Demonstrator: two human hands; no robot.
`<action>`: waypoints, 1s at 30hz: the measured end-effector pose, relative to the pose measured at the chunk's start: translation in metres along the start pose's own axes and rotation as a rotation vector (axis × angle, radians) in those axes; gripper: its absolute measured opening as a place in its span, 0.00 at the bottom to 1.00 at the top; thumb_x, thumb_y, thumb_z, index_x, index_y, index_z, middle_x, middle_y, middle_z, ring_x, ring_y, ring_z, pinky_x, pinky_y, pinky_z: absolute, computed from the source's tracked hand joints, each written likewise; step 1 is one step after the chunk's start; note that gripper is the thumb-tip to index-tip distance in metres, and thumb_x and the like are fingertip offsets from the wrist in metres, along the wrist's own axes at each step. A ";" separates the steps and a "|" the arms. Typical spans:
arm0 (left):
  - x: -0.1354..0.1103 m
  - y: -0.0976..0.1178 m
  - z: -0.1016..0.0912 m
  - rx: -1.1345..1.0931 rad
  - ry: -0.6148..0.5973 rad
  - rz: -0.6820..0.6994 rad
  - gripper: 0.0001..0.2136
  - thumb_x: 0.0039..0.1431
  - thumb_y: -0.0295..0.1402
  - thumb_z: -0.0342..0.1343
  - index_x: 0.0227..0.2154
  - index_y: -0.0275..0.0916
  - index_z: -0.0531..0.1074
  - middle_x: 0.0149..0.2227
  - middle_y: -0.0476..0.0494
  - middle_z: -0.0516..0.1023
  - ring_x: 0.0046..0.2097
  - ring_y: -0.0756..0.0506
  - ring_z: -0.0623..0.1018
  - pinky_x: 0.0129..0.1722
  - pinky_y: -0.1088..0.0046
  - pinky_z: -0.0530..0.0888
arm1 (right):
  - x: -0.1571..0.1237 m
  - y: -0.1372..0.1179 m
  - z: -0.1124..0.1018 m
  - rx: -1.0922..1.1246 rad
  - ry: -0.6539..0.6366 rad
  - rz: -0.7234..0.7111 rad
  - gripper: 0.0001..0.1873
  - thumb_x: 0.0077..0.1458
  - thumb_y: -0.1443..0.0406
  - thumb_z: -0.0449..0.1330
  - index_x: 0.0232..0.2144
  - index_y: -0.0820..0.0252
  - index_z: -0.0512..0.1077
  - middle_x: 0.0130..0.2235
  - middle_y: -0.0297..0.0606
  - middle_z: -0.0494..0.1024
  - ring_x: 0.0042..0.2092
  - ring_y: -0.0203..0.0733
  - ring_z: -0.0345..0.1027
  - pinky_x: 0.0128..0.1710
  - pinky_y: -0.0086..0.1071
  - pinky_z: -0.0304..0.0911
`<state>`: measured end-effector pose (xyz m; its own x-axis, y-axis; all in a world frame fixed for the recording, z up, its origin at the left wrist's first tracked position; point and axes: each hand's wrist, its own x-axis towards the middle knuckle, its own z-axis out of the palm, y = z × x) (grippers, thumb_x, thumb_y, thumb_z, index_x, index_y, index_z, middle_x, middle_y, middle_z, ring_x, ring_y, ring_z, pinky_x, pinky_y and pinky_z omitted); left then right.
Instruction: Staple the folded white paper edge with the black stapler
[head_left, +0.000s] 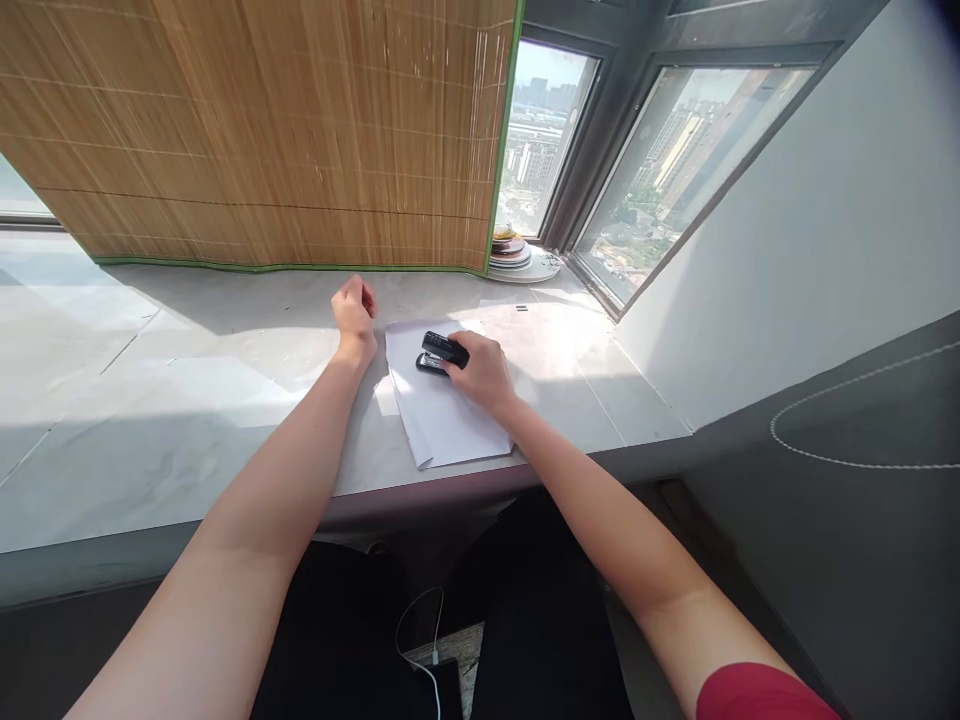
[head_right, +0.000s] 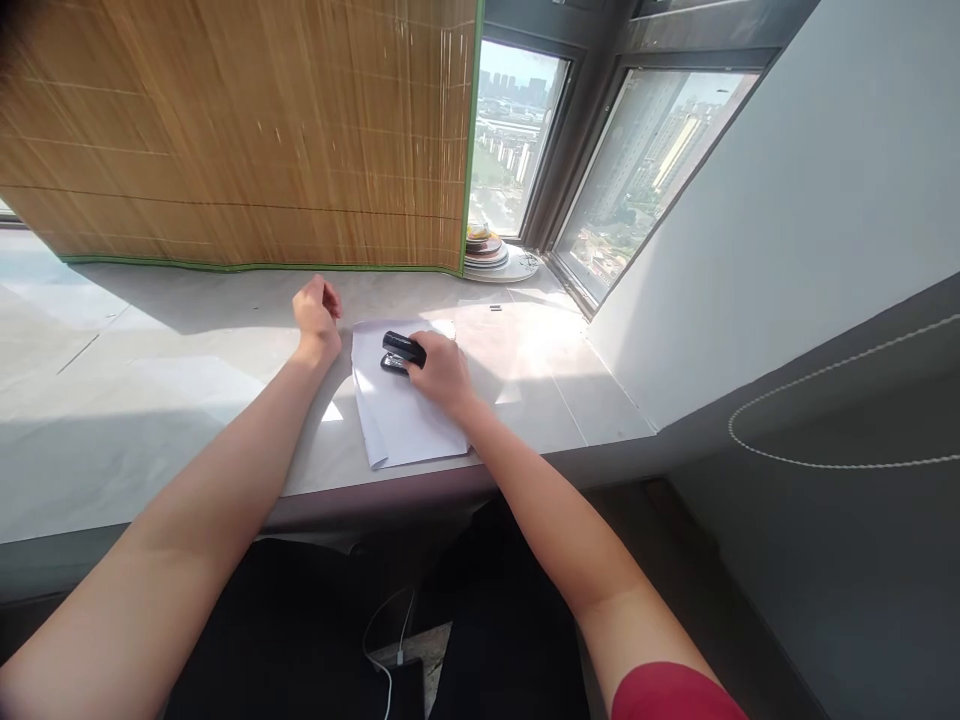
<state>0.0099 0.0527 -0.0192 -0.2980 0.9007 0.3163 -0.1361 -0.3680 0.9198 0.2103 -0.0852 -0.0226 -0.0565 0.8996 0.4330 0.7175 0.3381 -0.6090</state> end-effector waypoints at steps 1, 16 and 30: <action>0.003 -0.002 -0.002 -0.025 0.014 -0.019 0.29 0.66 0.64 0.55 0.23 0.44 0.58 0.23 0.50 0.60 0.26 0.48 0.62 0.26 0.68 0.59 | 0.000 -0.001 0.001 0.007 -0.019 -0.014 0.16 0.57 0.62 0.68 0.49 0.52 0.79 0.48 0.41 0.84 0.49 0.52 0.78 0.53 0.44 0.71; 0.010 -0.004 -0.011 -0.100 0.050 -0.133 0.30 0.61 0.67 0.50 0.26 0.45 0.52 0.25 0.52 0.52 0.26 0.49 0.56 0.27 0.67 0.54 | -0.002 0.100 -0.069 -0.540 0.031 0.318 0.22 0.64 0.60 0.56 0.17 0.54 0.65 0.22 0.39 0.69 0.29 0.45 0.62 0.33 0.38 0.54; 0.009 -0.002 -0.007 -0.239 0.056 -0.201 0.27 0.67 0.53 0.57 0.23 0.44 0.49 0.21 0.55 0.51 0.22 0.51 0.53 0.22 0.69 0.54 | -0.020 0.023 -0.026 0.029 -0.130 0.084 0.09 0.58 0.58 0.66 0.41 0.52 0.75 0.37 0.35 0.82 0.40 0.48 0.75 0.43 0.39 0.68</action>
<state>0.0006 0.0595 -0.0203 -0.2929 0.9493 0.1144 -0.4135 -0.2337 0.8800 0.2462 -0.1025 -0.0278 -0.0878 0.9526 0.2913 0.7034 0.2664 -0.6590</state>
